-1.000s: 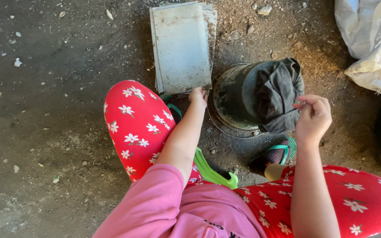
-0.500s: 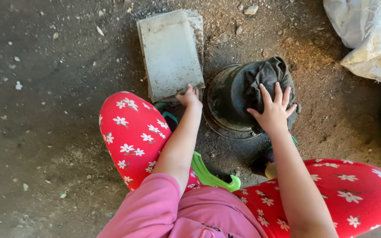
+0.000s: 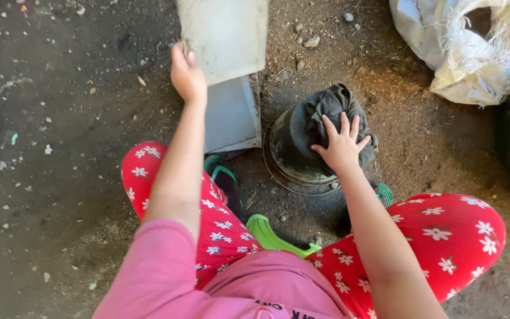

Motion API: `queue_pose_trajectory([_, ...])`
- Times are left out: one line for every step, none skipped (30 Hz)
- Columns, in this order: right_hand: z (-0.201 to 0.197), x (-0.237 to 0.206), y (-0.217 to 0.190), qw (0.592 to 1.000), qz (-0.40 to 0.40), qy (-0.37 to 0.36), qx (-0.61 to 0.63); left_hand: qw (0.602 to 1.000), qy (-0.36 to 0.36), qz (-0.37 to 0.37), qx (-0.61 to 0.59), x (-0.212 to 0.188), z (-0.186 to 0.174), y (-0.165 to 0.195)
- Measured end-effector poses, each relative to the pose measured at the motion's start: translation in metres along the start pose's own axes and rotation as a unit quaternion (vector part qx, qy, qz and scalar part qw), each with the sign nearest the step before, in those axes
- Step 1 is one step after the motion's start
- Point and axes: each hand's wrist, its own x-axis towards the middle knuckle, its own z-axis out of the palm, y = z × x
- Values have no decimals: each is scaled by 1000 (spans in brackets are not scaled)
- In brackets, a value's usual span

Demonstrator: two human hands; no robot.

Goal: The person sits on the ground and wipes rectangular metal sheets with a dark cloth. They handle the sheets one at a time, wiping both sides and stacking the cleaned sheets to the side.

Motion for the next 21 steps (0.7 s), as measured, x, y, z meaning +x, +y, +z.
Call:
queue_pose_trajectory([1, 1, 0, 1000, 2, 2, 3, 999, -35, 27, 18, 11, -3, 8])
queue_pose_trajectory([1, 1, 0, 1000, 5, 4, 8, 995, -71, 56, 36, 21, -6, 14])
queue_pose_trajectory([2, 1, 0, 1000, 4, 6, 11, 989, -109, 84, 54, 25, -8, 17])
queue_pose_trajectory([2, 1, 0, 1000, 4, 9, 13, 982, -109, 152, 30, 26, -9, 17])
queue_pose_trajectory([1, 0, -1, 1000, 6, 14, 13, 970, -110, 219, 3, 25, -11, 15])
queue_pose_trajectory([-1, 0, -2, 1000, 10, 13, 6, 952, -111, 284, -28, 23, -11, 11])
queue_pose_trajectory([-3, -1, -3, 1000, 14, 11, -3, 950, -145, 275, 14, 21, -12, 5])
queue_pose_trajectory([-5, -1, -3, 1000, 14, 5, -11, 946, -178, 262, 61, 19, -11, -1])
queue_pose_trajectory([-8, -2, -3, 1000, 20, -3, -2, 941, -208, 243, 113, 18, -13, -8])
queue_pose_trajectory([-11, -2, -3, 1000, 20, -14, 6, 936, -198, 269, 112, 18, -15, -14])
queue_pose_trajectory([-13, -1, -2, 999, 21, -25, 12, 930, -188, 295, 110, 19, -15, -18])
queue_pose_trajectory([-14, -1, -1, 999, 29, -30, 17, 923, -176, 325, 105, 21, -15, -21])
queue_pose_trajectory([-14, 0, 2, 998, 37, -32, 24, 945, -168, 257, 114, 21, -17, -22])
queue_pose_trajectory([-13, 1, 5, 998, 48, -37, 33, 961, -163, 189, 122, 21, -18, -22])
queue_pose_trajectory([-10, 2, 10, 999, 43, -16, 31, 971, -161, 121, 129, 21, -20, -21])
queue_pose_trajectory([-7, 4, 15, 999, 37, 5, 29, 984, -122, 73, 105, 20, -21, -19])
queue_pose_trajectory([-3, 6, 21, 999, 31, 24, 26, 993, -83, 24, 83, 19, -24, -17])
queue_pose_trajectory([1, 8, 28, 998, 28, 51, 34, 997, -44, -25, 59, 16, -26, -16])
queue_pose_trajectory([2, 11, 36, 996, 26, 80, 42, 997, -39, -56, 40, 14, -28, -15])
queue_pose_trajectory([1, 15, 44, 993, 24, 109, 49, 995, -34, -87, 19, 10, -30, -16])
queue_pose_trajectory([-5, 20, 52, 984, 22, 153, 91, 993, -29, -118, -4, 6, -31, -18])
